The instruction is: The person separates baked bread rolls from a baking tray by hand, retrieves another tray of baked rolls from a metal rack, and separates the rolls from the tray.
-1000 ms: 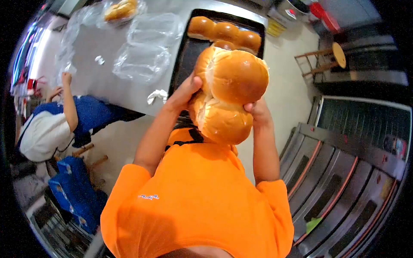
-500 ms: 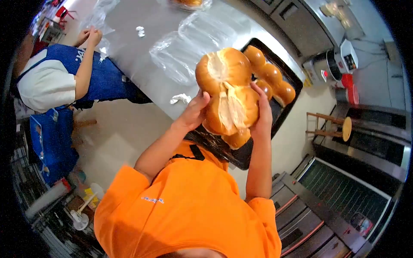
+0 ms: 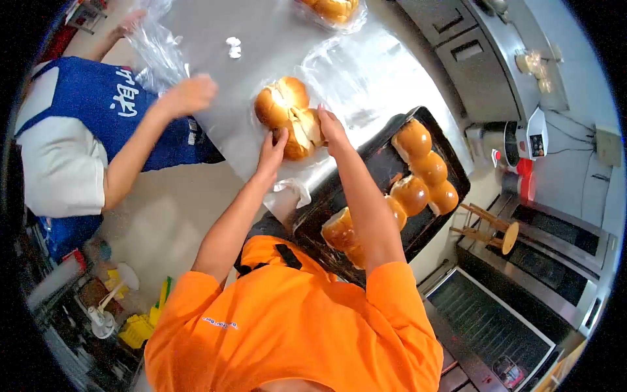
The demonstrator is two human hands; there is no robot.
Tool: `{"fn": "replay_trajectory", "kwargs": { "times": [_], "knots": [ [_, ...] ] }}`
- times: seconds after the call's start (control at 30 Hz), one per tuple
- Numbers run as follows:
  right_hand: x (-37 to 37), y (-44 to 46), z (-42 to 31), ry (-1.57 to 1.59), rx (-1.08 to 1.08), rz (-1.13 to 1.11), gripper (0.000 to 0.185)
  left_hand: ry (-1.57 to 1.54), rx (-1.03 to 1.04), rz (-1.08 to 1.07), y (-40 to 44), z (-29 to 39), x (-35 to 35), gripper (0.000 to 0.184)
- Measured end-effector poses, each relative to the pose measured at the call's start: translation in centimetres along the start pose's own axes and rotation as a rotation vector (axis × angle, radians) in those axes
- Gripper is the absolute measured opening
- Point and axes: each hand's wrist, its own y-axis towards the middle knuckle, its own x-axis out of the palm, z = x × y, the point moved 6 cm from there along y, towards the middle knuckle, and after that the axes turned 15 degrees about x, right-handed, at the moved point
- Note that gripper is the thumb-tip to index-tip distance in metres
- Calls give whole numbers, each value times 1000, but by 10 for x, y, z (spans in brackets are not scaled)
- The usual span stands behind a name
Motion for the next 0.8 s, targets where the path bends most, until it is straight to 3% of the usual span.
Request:
{"fn": "replay_trajectory", "kwargs": {
  "times": [0.17, 0.23, 0.27, 0.3, 0.37, 0.4, 0.43, 0.53, 0.67, 0.77, 0.8],
  "knots": [
    [-21, 6, 31, 232, -127, 52, 74, 274, -23, 164, -32, -1, -7, 92],
    [-34, -46, 41, 253, -149, 82, 68, 296, 139, 148, -54, 15, -1, 94],
    [-42, -69, 46, 253, -234, 18, 63, 324, 238, 203, -67, 14, 1, 78],
    [-53, -93, 55, 256, -319, -42, 57, 335, 237, 184, -82, 23, 3, 78],
    [-86, -126, 89, 347, -368, 50, 40, 399, 465, -69, -111, 66, 24, 50],
    [-106, -139, 114, 365, -418, 166, 35, 373, 445, -134, -123, 68, 35, 25],
    [-125, -155, 136, 383, -461, 289, 31, 393, 532, -244, -136, 72, 48, 16],
    [-185, -194, 226, 394, -510, 602, 22, 476, 808, -560, -188, 75, 89, 14],
    [-220, -245, 325, 603, -381, 738, 25, 483, 1140, -880, -249, 78, 146, 25],
    [-222, -264, 378, 677, -346, 799, 23, 664, 1163, -1240, -277, 60, 181, 55],
    [-221, -264, 391, 703, -342, 806, 23, 667, 1169, -1267, -282, 55, 191, 55]
  ]
}}
